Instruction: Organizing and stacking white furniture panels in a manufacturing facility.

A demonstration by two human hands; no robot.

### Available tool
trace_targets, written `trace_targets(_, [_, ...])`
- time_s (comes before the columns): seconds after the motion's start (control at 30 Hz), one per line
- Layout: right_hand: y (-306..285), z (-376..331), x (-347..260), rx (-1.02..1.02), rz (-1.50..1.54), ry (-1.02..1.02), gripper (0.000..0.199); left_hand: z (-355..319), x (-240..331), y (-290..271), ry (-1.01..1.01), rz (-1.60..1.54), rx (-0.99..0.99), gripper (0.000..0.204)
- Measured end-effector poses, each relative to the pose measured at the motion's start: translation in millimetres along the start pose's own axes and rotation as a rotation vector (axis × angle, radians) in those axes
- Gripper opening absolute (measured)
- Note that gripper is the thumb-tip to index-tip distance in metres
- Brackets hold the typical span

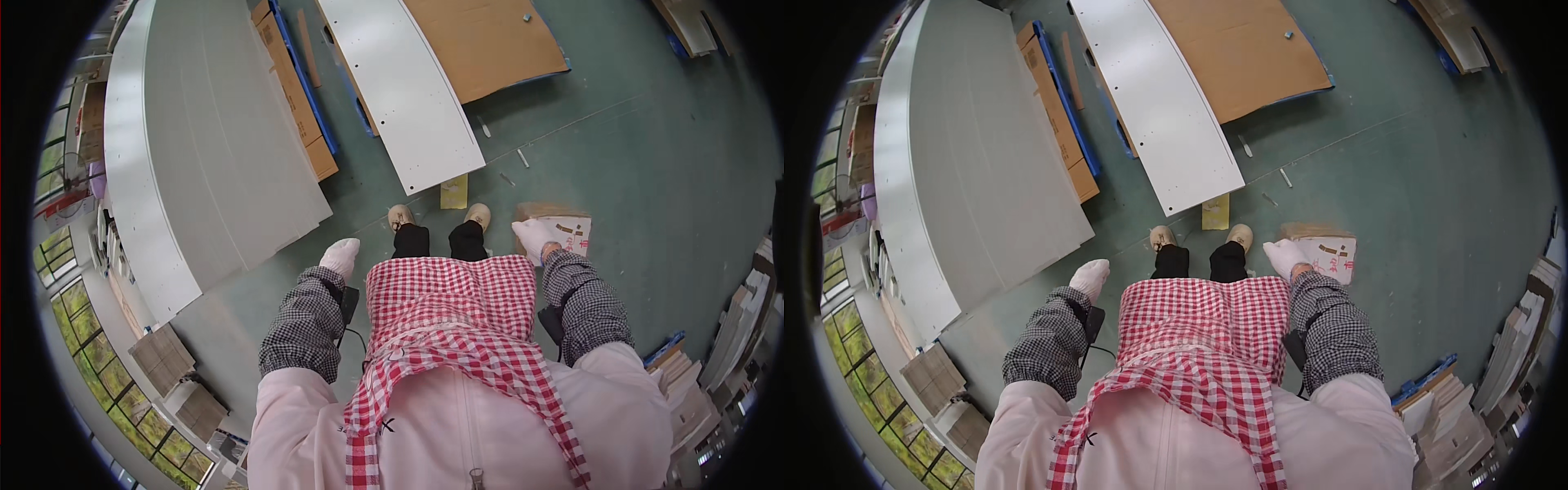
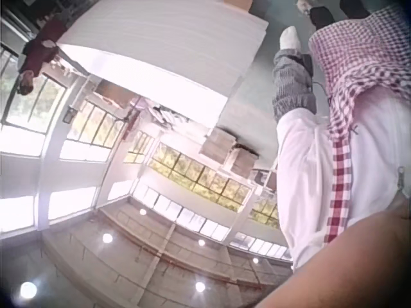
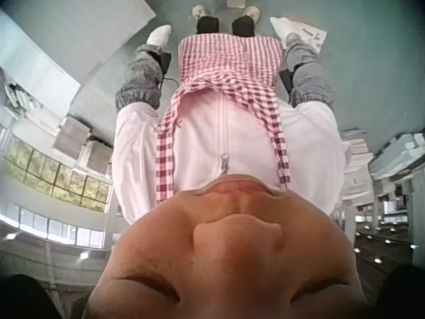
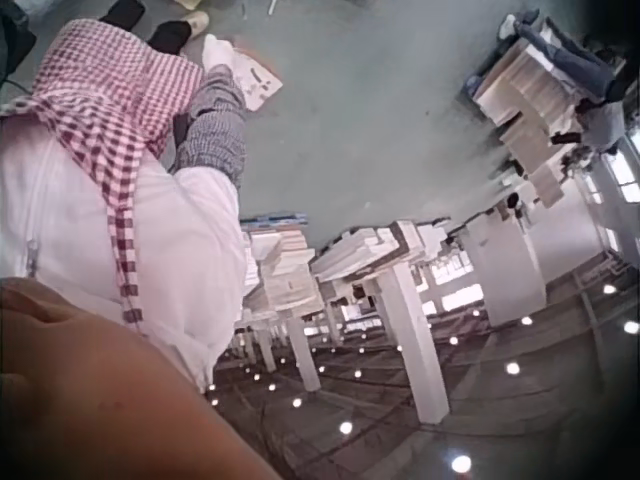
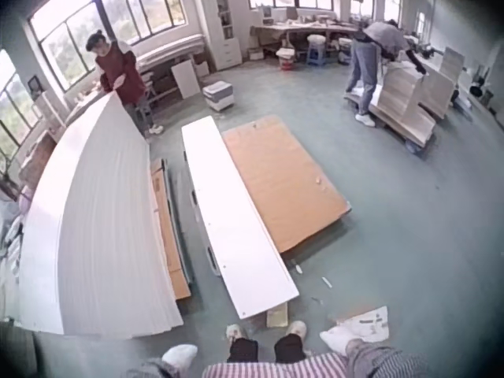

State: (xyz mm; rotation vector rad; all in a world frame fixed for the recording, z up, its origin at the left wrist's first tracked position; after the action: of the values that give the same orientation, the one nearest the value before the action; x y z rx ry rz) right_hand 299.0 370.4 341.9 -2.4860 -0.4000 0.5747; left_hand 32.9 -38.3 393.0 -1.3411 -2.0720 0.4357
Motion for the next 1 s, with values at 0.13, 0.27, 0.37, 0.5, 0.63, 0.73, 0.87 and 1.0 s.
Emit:
trace_targets(0.13, [25,67,3,0.01,0.026,0.157,0.061,83,59,76,0.086,0.204,-0.112,0.052])
trace_targets(0.27, [55,152,-5,-0.035,-0.051,0.169,0.067,176,51,149,0.169,0.26,-0.179,0.059])
trace_targets(0.37, [76,217,-20,0.017,-0.064,0.153,0.07,234,32,189,0.005,0.212,-0.057,0.067])
trace_targets(0.5, [105,294,-17,0.114,-0.09,0.153,0.068,293,21,227,-0.145,0.217,-0.098,0.076])
trace_targets(0.63, [131,353,-13,0.07,0.01,0.162,0.059,340,-5,254,-0.23,0.032,-0.06,0.083])
trace_targets(0.73, [146,380,-3,0.103,0.092,0.119,0.055,376,-26,271,-0.209,0.024,-0.057,0.084])
trace_targets(0.87, [170,374,-28,0.166,0.199,0.162,0.055,405,-57,275,-0.207,-0.193,-0.111,0.076])
trace_targets(1.0, [160,370,-23,0.221,0.081,0.182,0.055,397,-40,294,-0.22,-0.407,-0.173,0.073])
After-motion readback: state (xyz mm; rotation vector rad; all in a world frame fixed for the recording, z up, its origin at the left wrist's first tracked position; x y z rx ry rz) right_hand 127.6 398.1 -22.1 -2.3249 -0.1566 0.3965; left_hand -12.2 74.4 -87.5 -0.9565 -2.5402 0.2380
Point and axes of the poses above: each hand's wrist, its own z-axis towards the middle knuckle, its own y-axis out of the palm, x = y × z, the point moved 1 cm from there along z, towards the middle knuckle, and after that the axes turned 11 degrees about x, right-handed, at the moved point
